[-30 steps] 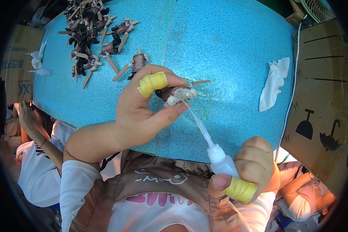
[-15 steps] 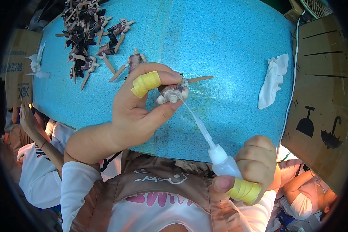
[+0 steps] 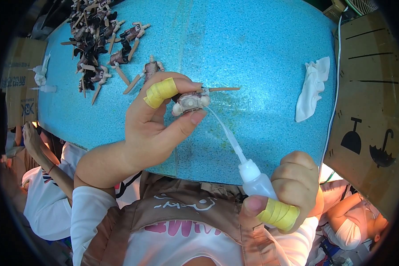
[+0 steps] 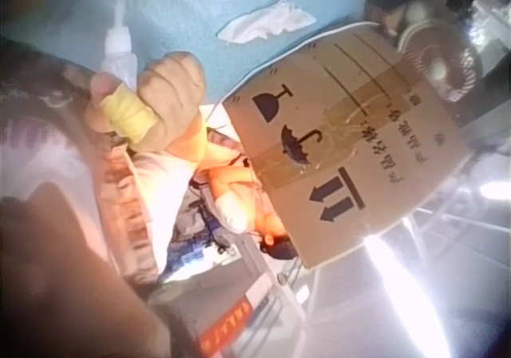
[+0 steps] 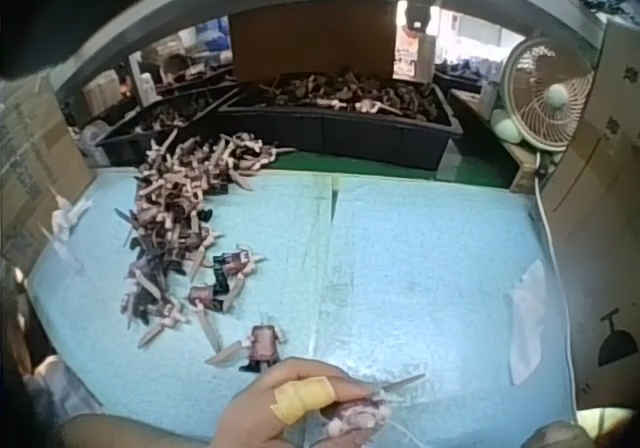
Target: The person assembles miniature toy figures by applying glue from a bottle onto figure pieces and attaching the parts together by hand.
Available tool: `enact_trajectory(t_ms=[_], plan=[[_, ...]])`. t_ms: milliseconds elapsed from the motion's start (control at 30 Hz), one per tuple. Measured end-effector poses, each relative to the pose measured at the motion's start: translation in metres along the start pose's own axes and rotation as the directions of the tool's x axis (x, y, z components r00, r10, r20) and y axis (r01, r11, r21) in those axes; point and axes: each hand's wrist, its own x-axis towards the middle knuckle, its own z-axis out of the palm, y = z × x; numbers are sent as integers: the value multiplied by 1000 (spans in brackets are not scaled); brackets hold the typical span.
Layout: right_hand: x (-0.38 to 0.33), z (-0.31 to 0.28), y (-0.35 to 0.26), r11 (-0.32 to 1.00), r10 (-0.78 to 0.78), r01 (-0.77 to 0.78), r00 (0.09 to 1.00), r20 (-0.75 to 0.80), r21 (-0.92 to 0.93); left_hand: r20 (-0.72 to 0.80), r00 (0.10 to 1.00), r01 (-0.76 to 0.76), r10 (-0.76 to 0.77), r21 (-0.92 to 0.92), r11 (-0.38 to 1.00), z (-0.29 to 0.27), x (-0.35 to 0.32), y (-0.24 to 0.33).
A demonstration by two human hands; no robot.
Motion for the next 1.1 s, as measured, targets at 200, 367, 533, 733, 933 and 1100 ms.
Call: enact_trajectory(t_ms=[200,367,533,733,933,1100], plan=[[-7,-2,6,996,-61,61,998,-8,63,26,998,52,-52,-8,999,2,-1,4],[-5,-3,3,998,-44,41,997,59,50,20,995,102,-102,-27,994,3,-4,6],[-1,-21,6,996,85,-88,983,162,7,41,993,108,-108,20,994,-4,-5,5],[17,9,47,660,644,-643,751,149,390,17,990,143,-143,-34,989,-4,-7,-1],[8,23,94,881,473,-468,871,132,-71,-102,972,186,-211,-216,959,1,-7,-3],[-1,21,85,879,397,-407,913,-88,-249,-79,983,154,-168,-166,974,0,-8,-12]])
